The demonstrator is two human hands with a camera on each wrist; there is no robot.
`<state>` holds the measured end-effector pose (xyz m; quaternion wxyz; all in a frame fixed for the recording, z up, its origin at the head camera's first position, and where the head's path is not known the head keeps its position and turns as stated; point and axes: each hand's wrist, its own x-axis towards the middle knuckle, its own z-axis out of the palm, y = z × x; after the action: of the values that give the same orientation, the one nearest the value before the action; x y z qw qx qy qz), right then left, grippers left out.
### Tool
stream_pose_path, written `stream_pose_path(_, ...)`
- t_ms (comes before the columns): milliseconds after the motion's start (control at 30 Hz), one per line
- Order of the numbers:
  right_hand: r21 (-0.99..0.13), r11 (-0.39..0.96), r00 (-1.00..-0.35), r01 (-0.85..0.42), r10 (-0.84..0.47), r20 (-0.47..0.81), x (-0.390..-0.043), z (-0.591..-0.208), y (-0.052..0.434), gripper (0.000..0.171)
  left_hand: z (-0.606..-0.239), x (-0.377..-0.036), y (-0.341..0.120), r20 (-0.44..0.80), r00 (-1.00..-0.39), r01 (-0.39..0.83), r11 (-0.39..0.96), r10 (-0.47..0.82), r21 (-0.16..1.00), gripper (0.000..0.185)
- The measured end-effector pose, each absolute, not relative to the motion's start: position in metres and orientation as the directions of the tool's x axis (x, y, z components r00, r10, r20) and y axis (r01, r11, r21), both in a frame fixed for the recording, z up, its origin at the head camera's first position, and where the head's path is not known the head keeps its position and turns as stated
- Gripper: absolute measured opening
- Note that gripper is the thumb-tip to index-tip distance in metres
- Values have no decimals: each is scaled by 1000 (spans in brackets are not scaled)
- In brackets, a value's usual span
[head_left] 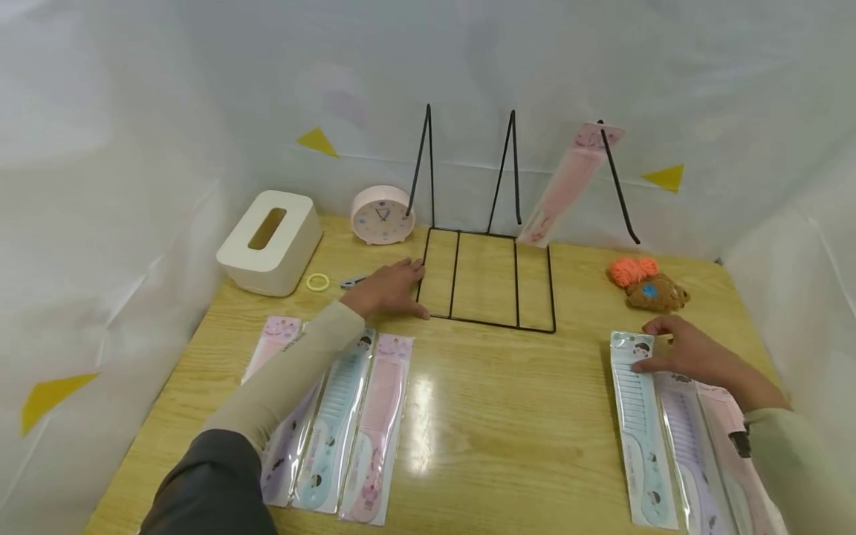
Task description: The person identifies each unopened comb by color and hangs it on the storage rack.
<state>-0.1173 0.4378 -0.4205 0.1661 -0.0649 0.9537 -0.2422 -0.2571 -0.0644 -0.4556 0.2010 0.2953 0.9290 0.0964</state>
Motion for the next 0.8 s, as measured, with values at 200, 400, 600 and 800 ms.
stream_pose_path(200,-660,751,-950,10,-200,-241,-114,-385,411,53,-456,-257,-64,-323,-746,509,812,582,287,105)
stream_pose_path(400,-726,678,-978,-112,-206,-42,-108,-360,358,15,-458,-260,-61,-311,-754,507,814,579,285,104)
stream_pose_path(600,-739,626,-965,-249,-222,136,-108,-341,306,8,-457,-262,-56,-311,-744,514,804,591,298,103)
stream_pose_path(800,-764,572,-954,-300,-167,249,-118,-322,267,11,-457,-264,-56,-311,-744,516,805,591,294,103)
